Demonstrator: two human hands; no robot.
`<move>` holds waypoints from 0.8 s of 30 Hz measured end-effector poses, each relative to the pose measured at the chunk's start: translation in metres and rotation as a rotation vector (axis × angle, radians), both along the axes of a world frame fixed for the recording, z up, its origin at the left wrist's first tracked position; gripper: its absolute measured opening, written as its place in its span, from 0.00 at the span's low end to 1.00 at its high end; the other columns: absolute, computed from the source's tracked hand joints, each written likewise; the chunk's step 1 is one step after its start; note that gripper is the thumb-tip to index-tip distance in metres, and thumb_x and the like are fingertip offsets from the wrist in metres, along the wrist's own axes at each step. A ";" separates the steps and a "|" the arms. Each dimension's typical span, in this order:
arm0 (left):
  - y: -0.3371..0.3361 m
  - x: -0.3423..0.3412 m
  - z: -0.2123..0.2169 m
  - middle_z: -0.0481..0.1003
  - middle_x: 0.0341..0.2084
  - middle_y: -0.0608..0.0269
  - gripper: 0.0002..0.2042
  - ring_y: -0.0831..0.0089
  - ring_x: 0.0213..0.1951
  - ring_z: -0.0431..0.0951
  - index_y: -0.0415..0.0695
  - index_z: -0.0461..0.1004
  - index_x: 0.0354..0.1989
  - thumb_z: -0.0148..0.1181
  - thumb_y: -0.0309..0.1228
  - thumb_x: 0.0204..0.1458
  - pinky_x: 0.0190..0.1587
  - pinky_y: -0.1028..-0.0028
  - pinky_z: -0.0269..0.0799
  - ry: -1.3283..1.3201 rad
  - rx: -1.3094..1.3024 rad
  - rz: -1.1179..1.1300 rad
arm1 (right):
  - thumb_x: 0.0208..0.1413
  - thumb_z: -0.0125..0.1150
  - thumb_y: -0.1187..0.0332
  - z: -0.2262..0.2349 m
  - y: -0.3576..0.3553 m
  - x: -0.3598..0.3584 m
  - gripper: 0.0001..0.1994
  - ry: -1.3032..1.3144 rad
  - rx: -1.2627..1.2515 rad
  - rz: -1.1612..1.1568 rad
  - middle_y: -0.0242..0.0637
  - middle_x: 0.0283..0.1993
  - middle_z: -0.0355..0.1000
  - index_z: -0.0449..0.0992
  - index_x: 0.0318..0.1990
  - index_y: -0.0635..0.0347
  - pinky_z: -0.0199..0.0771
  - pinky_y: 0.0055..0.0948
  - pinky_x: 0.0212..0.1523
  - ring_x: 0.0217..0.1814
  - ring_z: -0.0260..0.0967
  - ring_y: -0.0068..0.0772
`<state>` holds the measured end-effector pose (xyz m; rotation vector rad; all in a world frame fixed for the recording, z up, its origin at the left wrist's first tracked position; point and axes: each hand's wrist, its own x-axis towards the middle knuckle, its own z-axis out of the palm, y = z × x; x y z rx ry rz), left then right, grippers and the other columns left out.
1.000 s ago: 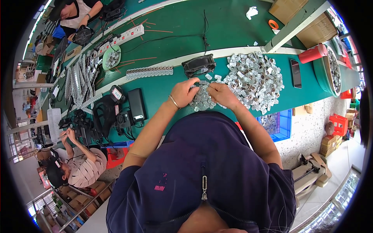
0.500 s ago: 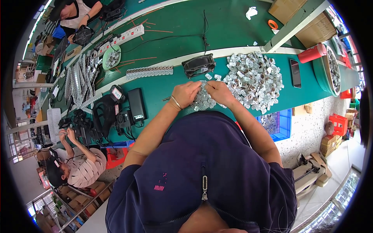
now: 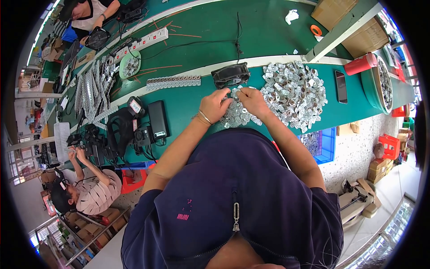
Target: The person assembles electronic components and metal clips onto circuit boards by hand.
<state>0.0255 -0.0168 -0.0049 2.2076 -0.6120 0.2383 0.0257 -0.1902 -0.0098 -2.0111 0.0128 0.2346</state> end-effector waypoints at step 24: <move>-0.015 0.004 -0.002 0.74 0.32 0.51 0.29 0.54 0.35 0.75 0.42 0.62 0.52 0.64 0.32 0.38 0.37 0.65 0.70 0.381 0.042 -0.288 | 0.52 0.53 0.68 0.009 -0.014 -0.032 0.10 -0.200 0.071 0.016 0.46 0.23 0.68 0.71 0.24 0.65 0.66 0.36 0.28 0.24 0.67 0.44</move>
